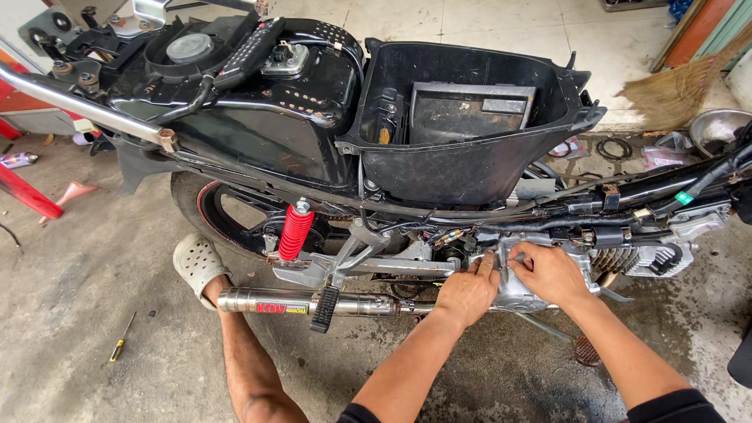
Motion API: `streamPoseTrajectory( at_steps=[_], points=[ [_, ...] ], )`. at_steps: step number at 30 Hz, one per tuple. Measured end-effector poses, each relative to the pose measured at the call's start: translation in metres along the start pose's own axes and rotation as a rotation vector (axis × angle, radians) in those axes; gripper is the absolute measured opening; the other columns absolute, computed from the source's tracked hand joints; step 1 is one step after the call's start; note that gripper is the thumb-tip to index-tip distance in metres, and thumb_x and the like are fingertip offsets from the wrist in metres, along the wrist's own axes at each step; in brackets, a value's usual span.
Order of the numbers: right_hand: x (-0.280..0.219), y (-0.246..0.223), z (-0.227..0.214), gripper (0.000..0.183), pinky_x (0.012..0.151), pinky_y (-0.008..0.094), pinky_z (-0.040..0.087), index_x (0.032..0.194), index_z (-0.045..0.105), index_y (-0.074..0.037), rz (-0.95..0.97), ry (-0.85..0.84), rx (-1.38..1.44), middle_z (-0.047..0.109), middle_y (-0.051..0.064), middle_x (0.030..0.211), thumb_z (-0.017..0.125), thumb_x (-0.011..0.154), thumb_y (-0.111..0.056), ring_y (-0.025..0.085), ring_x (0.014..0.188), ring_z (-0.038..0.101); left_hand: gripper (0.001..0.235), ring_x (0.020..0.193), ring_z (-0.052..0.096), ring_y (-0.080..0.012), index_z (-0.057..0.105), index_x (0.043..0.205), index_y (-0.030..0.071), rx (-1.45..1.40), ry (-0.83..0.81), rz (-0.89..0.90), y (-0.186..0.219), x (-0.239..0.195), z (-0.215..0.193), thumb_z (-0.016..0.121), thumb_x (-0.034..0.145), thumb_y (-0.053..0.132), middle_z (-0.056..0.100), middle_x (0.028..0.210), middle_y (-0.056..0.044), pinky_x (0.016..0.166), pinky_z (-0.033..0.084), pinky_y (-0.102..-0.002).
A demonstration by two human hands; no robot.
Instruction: The person is working on the lower engine and exhaust area of a motorcycle, using a wrench to tighten bolts on the exhaust pipe. The person briefly reaches up to the seat area to handle a remote control before returning to the engine work.
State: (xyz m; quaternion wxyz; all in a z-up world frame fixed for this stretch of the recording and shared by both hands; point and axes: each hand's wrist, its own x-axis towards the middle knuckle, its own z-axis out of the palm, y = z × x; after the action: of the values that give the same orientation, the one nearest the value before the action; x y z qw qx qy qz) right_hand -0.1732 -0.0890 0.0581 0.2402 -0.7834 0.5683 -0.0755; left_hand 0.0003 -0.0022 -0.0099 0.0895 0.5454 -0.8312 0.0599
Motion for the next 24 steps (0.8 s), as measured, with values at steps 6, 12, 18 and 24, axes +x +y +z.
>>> streamPoseTrajectory(
  at_steps=[6,12,18,24],
  points=[
    [-0.024,-0.042,-0.024,0.015,0.065,0.051,0.05,0.092,0.074,-0.02,-0.139,0.043,0.092,0.048,0.008,0.051,0.072,0.078,-0.026,0.036,0.055,0.06,0.033,0.123,0.067,-0.0373,0.059,0.122,0.0,0.004,-0.036,-0.017,0.003,0.008,0.017,0.052,0.093,0.013,0.057,0.142,-0.03,0.072,0.062,-0.052],
    [-0.049,-0.176,-0.065,0.005,0.06,0.032,0.052,0.095,0.076,-0.024,-0.65,0.506,0.229,0.041,0.0,0.054,0.077,0.09,-0.022,0.021,0.051,0.056,0.024,0.085,0.076,-0.0334,0.07,0.096,0.0,-0.14,-0.065,-0.054,0.011,0.004,0.03,0.048,0.093,0.009,0.077,0.097,-0.019,0.066,0.06,-0.051],
    [0.002,-0.313,-0.132,0.026,0.068,0.038,0.054,0.118,0.073,-0.021,-0.89,0.792,0.207,0.055,-0.001,0.078,0.076,0.093,-0.013,0.023,0.074,0.064,0.027,0.101,0.072,-0.0393,0.066,0.118,0.001,-0.166,0.071,-0.058,0.005,-0.001,-0.026,0.052,0.096,0.009,0.067,0.132,-0.025,0.065,0.061,-0.055],
    [0.026,-0.425,-0.189,0.06,0.065,0.046,0.044,0.145,0.055,-0.018,-0.641,0.344,0.113,0.057,0.004,0.091,0.052,0.088,-0.001,0.029,0.083,0.057,0.049,0.096,0.069,-0.0369,0.065,0.131,0.002,-0.232,-0.216,-0.064,0.0,0.016,-0.007,0.072,0.083,0.008,0.055,0.139,-0.019,0.061,0.058,-0.051]
  ],
)
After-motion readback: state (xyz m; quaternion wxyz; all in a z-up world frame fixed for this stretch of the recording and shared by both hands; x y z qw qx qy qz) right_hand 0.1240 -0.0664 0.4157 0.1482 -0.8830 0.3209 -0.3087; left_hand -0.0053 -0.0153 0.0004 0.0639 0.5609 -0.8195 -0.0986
